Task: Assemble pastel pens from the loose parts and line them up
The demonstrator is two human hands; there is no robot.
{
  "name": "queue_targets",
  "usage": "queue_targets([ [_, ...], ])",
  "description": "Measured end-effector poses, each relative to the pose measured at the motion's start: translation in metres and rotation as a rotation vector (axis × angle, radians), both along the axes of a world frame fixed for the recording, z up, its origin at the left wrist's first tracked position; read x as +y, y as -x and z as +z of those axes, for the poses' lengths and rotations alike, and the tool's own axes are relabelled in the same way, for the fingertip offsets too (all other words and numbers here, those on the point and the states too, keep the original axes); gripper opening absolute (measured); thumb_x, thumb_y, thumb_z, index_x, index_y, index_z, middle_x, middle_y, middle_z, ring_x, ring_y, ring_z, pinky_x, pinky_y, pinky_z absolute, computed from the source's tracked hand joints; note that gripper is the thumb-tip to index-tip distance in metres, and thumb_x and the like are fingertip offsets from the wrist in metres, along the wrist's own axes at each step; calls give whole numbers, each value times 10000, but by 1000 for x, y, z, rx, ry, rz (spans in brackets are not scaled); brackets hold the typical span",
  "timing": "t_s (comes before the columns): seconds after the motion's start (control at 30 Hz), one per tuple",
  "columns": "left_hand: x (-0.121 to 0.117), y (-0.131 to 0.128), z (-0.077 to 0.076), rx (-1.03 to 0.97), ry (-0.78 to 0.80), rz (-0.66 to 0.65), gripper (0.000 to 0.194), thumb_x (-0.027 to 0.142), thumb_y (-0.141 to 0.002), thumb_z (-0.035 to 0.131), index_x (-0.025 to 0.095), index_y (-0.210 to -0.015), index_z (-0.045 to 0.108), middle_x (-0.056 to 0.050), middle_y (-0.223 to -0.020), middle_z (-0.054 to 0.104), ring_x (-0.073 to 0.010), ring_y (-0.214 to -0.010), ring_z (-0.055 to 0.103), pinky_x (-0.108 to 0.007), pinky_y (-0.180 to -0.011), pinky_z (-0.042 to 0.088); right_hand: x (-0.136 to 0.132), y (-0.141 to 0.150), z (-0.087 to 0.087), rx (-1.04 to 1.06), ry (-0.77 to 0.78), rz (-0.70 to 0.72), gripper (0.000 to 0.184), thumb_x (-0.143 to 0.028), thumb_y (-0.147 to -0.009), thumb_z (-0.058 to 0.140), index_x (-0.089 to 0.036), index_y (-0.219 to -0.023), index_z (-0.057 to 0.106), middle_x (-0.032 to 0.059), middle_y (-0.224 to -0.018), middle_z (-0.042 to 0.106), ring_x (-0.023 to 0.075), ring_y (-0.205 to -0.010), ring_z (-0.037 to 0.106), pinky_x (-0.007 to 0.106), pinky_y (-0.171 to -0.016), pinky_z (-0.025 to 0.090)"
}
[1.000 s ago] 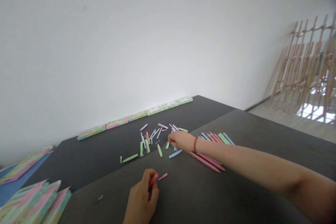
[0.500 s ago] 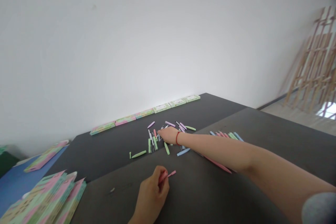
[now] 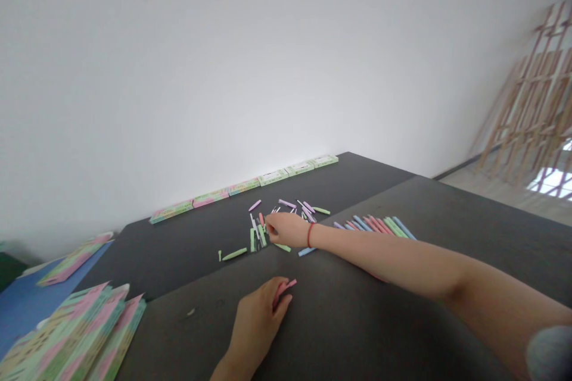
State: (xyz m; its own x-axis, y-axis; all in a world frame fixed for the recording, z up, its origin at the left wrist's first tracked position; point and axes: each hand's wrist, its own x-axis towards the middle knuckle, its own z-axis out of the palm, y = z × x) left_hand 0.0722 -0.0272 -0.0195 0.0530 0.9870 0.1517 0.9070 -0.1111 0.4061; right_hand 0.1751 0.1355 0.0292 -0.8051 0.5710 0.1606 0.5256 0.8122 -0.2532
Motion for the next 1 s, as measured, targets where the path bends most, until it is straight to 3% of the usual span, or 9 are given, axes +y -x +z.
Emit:
queue_targets([
  [0.13,2,0,-3,47,-6,-14,158,257,-853,458,240,-769,591,16,-733,668,-154,-676,630,-228,-588,372,-46,-42,-13,68,265,52,101,-204,-828,461,-162,-903,515,-22,-721,632,75,-580,582,157,-506,431],
  [0.2,2,1,-5,61,-16,-2,174,258,-859,448,235,-735,568,21,-679,646,-153,-632,618,-234,-562,360,-65,-57,-24,205,674,9,92,-186,-807,453,-162,-885,495,-41,-658,586,62,-496,524,152,-444,405],
  [0.27,1,2,-5,67,-44,12,130,244,-860,441,240,-833,569,16,-722,651,-156,-666,623,-239,-588,378,-78,-66,-34,327,807,-45,72,-168,-773,474,-163,-843,491,-54,-619,538,58,-476,480,148,-427,374],
  [0.37,2,5,-4,83,-111,32,180,213,-859,417,220,-982,549,-32,-854,652,-189,-789,615,-286,-688,413,-86,-70,-45,444,659,-77,48,-141,-730,516,-157,-774,506,-54,-608,507,59,-519,456,151,-467,342],
  [0.5,5,9,-3,109,-179,1,161,191,-831,432,206,-882,583,-54,-859,623,-228,-829,575,-359,-751,417,-88,-69,-53,448,509,-37,90,-106,-692,533,-156,-766,523,-45,-641,525,68,-568,464,162,-512,330],
  [0.63,3,9,1,79,-274,-13,216,167,-783,481,202,-981,561,-82,-1007,599,-249,-979,543,-394,-861,398,-91,-68,-56,452,434,-57,106,-123,-684,544,-163,-781,528,-36,-680,522,80,-589,461,175,-529,330],
  [0.73,-5,3,5,-52,-297,-37,153,195,-794,498,213,-927,573,-66,-925,611,-234,-907,568,-363,-822,421,-95,-69,-53,501,430,-21,116,-134,-690,550,-171,-798,527,-39,-689,506,81,-585,452,177,-526,328],
  [0.83,-14,-6,6,-269,-162,-22,131,278,-829,513,229,-926,586,-20,-802,630,-195,-743,590,-308,-714,445,-100,-69,-49,549,441,55,133,-120,-683,552,-173,-801,520,-44,-691,503,77,-582,455,173,-528,331],
  [1.0,-16,-15,3,-608,-42,24,136,326,-830,534,214,-838,611,-3,-774,657,-175,-728,609,-258,-677,446,-103,-68,-47,606,422,54,122,-111,-680,551,-166,-788,533,-46,-675,498,75,-576,450,173,-522,322],
])
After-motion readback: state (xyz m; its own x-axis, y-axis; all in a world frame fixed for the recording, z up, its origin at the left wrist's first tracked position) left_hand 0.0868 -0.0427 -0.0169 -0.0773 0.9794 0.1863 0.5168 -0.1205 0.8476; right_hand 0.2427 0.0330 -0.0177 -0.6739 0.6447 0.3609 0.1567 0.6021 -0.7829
